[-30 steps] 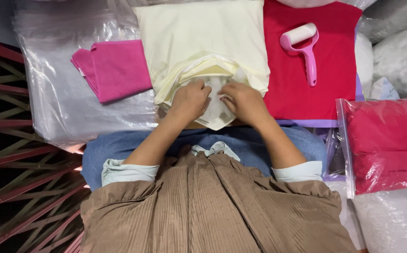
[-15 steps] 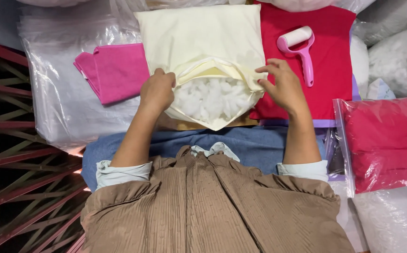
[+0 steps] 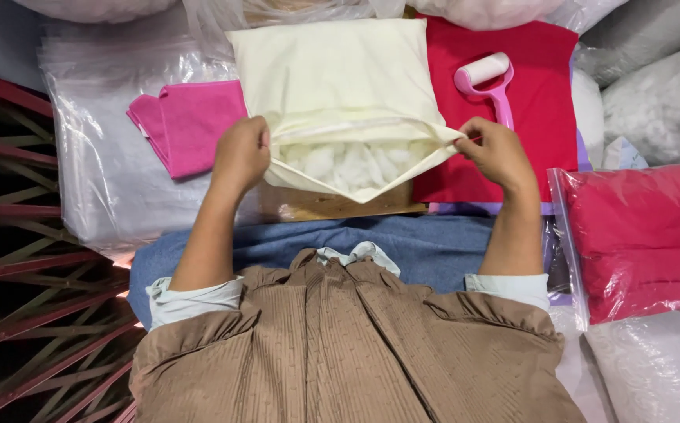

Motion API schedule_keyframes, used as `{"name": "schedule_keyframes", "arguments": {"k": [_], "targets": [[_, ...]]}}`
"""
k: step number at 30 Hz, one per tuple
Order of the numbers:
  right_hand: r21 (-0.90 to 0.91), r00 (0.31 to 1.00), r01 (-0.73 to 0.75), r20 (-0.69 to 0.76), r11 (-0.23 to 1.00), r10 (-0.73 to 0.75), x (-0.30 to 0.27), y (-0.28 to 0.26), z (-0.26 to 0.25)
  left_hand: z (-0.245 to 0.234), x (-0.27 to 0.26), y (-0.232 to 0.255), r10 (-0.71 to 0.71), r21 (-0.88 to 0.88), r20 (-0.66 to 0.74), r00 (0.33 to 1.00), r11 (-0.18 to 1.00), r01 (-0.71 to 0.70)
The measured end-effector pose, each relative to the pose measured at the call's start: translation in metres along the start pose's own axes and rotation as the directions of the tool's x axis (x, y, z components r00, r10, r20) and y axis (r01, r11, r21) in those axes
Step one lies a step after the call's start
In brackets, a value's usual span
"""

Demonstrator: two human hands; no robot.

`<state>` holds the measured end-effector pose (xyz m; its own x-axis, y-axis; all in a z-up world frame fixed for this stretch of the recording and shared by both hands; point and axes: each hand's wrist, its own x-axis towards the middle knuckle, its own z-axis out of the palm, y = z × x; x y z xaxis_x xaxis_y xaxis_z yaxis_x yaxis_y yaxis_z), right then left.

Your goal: Filling a pillowcase with white fiberfill stuffing from large bags and smoothing it out.

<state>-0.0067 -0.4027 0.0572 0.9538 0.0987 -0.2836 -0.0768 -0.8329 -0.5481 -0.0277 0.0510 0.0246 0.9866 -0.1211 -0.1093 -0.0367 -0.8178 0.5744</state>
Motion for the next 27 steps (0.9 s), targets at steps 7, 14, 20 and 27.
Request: {"name": "schedule_keyframes", "arguments": {"k": [7, 14, 20, 27], "targets": [[0.563, 0.994, 0.063, -0.113, 0.824, 0.001, -0.008, -0.017, -0.010, -0.032, -0.010, 0.023, 0.003, 0.003, -0.261, 0.965, 1.000, -0.002], [0.758, 0.997, 0.048, -0.071, 0.651, 0.010, 0.012, -0.042, 0.013, 0.028, 0.000, 0.080, 0.321, -0.077, -0.427, 0.845, 0.919, -0.388], [0.749, 0.997, 0.053, 0.002, 0.661, -0.082, 0.018, -0.060, 0.030, 0.074, -0.002, 0.127, 0.337, -0.508, -0.327, 0.883, 0.725, -0.465], [0.712, 0.988, 0.098, 0.013, 0.695, -0.153, 0.014, -0.074, 0.031, 0.085, 0.013, 0.135, 0.391, -0.247, -0.502, 0.771, 0.790, -0.561]]}}
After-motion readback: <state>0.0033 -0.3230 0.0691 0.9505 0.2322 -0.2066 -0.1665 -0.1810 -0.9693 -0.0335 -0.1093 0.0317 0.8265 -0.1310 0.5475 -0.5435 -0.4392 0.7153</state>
